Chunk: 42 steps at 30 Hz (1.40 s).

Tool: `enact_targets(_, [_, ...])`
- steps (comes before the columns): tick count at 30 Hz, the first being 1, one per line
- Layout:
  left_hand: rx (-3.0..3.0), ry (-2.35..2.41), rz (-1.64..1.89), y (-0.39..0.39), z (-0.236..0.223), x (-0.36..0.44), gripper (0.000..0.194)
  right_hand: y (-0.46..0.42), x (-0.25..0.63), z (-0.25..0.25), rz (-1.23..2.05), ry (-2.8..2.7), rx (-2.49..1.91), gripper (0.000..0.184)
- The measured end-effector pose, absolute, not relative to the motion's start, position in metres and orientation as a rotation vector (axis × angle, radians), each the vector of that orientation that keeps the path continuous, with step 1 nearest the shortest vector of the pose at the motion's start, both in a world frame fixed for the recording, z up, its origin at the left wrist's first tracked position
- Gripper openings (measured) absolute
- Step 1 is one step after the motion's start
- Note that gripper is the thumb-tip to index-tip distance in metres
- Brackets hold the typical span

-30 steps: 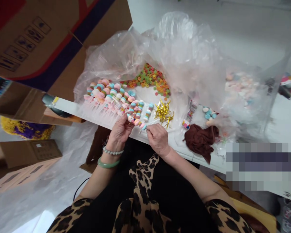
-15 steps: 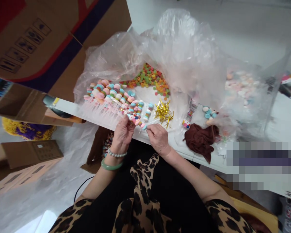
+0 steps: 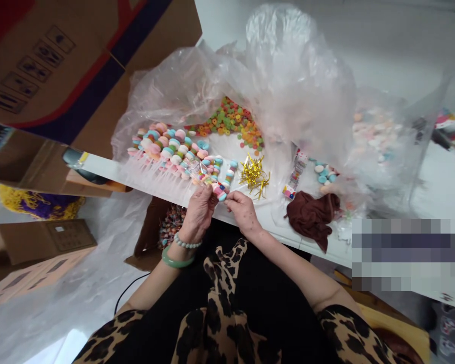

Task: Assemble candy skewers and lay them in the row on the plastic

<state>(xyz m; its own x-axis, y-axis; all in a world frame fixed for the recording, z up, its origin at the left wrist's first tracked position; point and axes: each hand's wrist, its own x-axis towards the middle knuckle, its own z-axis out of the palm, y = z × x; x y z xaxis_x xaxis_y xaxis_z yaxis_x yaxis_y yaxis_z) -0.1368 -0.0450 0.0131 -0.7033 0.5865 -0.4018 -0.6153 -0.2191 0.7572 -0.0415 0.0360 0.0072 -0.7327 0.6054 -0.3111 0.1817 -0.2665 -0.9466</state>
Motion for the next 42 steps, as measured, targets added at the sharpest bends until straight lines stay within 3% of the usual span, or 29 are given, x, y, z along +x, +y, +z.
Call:
enact_targets(3, [-0.083,1.241,2.006,-0.047,0.015,-0.142,0.034,0.037,-0.039,0.005,1.882,-1.887,-0.924,0.010])
enact_targets(7, [-0.074,1.303,1.993,-0.045,0.018,-0.142,0.028,0.041,-0.034,0.002,1.245,-2.254,-0.802,0.014])
enact_targets(9, [-0.055,1.319,1.980,-0.041,0.018,-0.135,0.025,0.040,-0.035,-0.001,1.089,-2.305,-0.727,0.016])
enact_targets(12, [-0.054,1.291,1.958,-0.037,0.016,-0.127,0.023,0.040,-0.039,-0.002,1.168,-2.254,-0.714,0.015])
enact_targets(19, [-0.116,1.052,1.859,-0.040,0.025,-0.150,0.030,0.049,-0.040,0.008,1.759,-1.913,-0.833,0.010])
enact_targets(24, [-0.228,0.982,1.886,-0.035,0.034,-0.166,0.020,0.050,-0.037,0.011,1.964,-1.867,-0.787,0.012])
enact_targets(34, [-0.229,1.052,1.857,-0.037,0.038,-0.143,0.028,0.049,-0.031,0.014,1.817,-1.898,-1.001,0.029])
enact_targets(38, [-0.146,1.125,1.894,-0.036,0.042,-0.125,0.027,0.040,-0.028,0.019,1.538,-2.059,-1.119,0.042])
enact_targets(42, [-0.096,1.101,1.873,-0.041,0.045,-0.117,0.031,0.032,-0.018,0.024,1.399,-2.171,-1.048,0.038])
